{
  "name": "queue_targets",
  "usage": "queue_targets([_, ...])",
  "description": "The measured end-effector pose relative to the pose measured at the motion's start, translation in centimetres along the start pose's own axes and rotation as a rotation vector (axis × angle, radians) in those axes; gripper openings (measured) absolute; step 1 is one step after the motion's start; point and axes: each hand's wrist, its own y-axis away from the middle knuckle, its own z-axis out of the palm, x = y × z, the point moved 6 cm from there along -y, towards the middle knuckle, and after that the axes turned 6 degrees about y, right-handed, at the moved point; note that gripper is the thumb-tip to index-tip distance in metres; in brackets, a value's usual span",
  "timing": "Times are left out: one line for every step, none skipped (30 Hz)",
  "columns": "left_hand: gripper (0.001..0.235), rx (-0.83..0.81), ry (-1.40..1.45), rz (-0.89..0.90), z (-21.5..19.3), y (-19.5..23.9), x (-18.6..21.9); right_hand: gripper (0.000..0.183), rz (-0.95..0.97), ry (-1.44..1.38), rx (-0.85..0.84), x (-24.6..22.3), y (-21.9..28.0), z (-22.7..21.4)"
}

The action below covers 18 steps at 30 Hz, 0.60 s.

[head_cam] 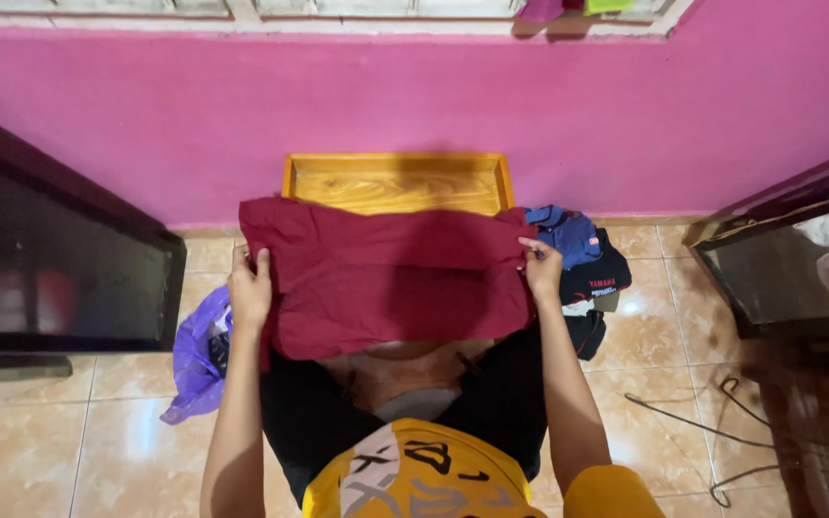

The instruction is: The person takes a maroon shirt from a purple plastic bag, places it on a small wooden table, and folds it by hand. They button the shirt, fold the sleeves inward, and fold the body into a compact rectangle.

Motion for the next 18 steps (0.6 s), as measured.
queue_targets([0.020, -0.003, -0.003, -0.010, -0.8, 0.9, -0.8, 0.038, 0.007, 0.006, -0.005, 0.6, 0.4, -0.3])
queue_targets([0.022, -0.037, -0.060, 0.089, -1.1, 1.4, -0.6, 0.037, -0.022, 0.107, 0.007, 0.7, 0.4, -0.6])
queue_targets([0.026, -0.071, -0.116, 0.188, -1.4, 1.9, -0.5, 0.037, -0.052, 0.207, 0.018, 0.8, 0.4, -1.0])
queue_targets([0.026, -0.071, -0.116, 0.187, -1.9, 2.5, -0.1, 0.037, -0.052, 0.208, 0.017, -0.1, 0.6, -1.0])
queue_targets([0.028, -0.126, -0.053, 0.125, -2.1, 3.1, -0.2, 0.027, -0.089, 0.203, 0.048, -1.2, 0.9, -1.1])
queue_targets([0.033, -0.179, 0.009, 0.061, -2.5, 3.9, -0.4, 0.019, -0.125, 0.199, 0.076, -2.1, 1.3, -1.1])
queue_targets([0.033, -0.177, 0.008, 0.057, -2.0, 4.1, -2.5, 0.019, -0.125, 0.200, 0.071, -3.7, 3.4, -1.5])
queue_targets([0.039, -0.213, -0.028, 0.084, -1.3, 4.3, -4.5, 0.026, -0.191, 0.340, 0.017, -5.8, 5.1, -1.4])
queue_targets([0.045, -0.248, -0.065, 0.110, -0.6, 4.5, -6.4, 0.045, -0.257, 0.479, -0.038, -7.9, 6.9, -1.2])
queue_targets([0.045, -0.243, -0.066, 0.106, -0.5, 4.4, -6.8, 0.045, -0.260, 0.479, -0.044, -7.5, 6.3, -0.9])
queue_targets([0.039, -0.233, -0.087, 0.090, -0.5, 4.4, -7.4, 0.035, -0.276, 0.490, -0.004, -7.3, 5.7, -0.9])
queue_targets([0.033, -0.220, -0.107, 0.078, -0.5, 4.1, -7.9, 0.029, -0.297, 0.498, 0.037, -7.3, 4.9, -0.7])
queue_targets([0.033, -0.211, -0.107, 0.078, -0.5, 3.6, -8.6, 0.029, -0.304, 0.495, 0.033, -8.0, 4.3, -0.6])
queue_targets([0.035, -0.180, -0.159, 0.070, -0.5, 3.2, -9.3, 0.026, -0.341, 0.463, 0.095, -8.9, 3.9, -1.1])
queue_targets([0.039, -0.148, -0.211, 0.061, -0.4, 2.8, -10.1, 0.025, -0.377, 0.430, 0.157, -9.7, 3.5, -1.6])
queue_targets([0.039, -0.143, -0.210, 0.057, -0.3, 2.3, -11.1, 0.025, -0.381, 0.431, 0.153, -9.5, 2.5, -1.3])
queue_targets([0.042, -0.173, -0.191, -0.036, -0.1, 1.9, -12.7, 0.024, -0.399, 0.458, 0.154, -9.2, 1.6, -1.0])
queue_targets([0.044, -0.205, -0.172, -0.127, 0.3, 1.4, -14.2, 0.024, -0.415, 0.486, 0.159, -9.0, 0.7, -0.8])
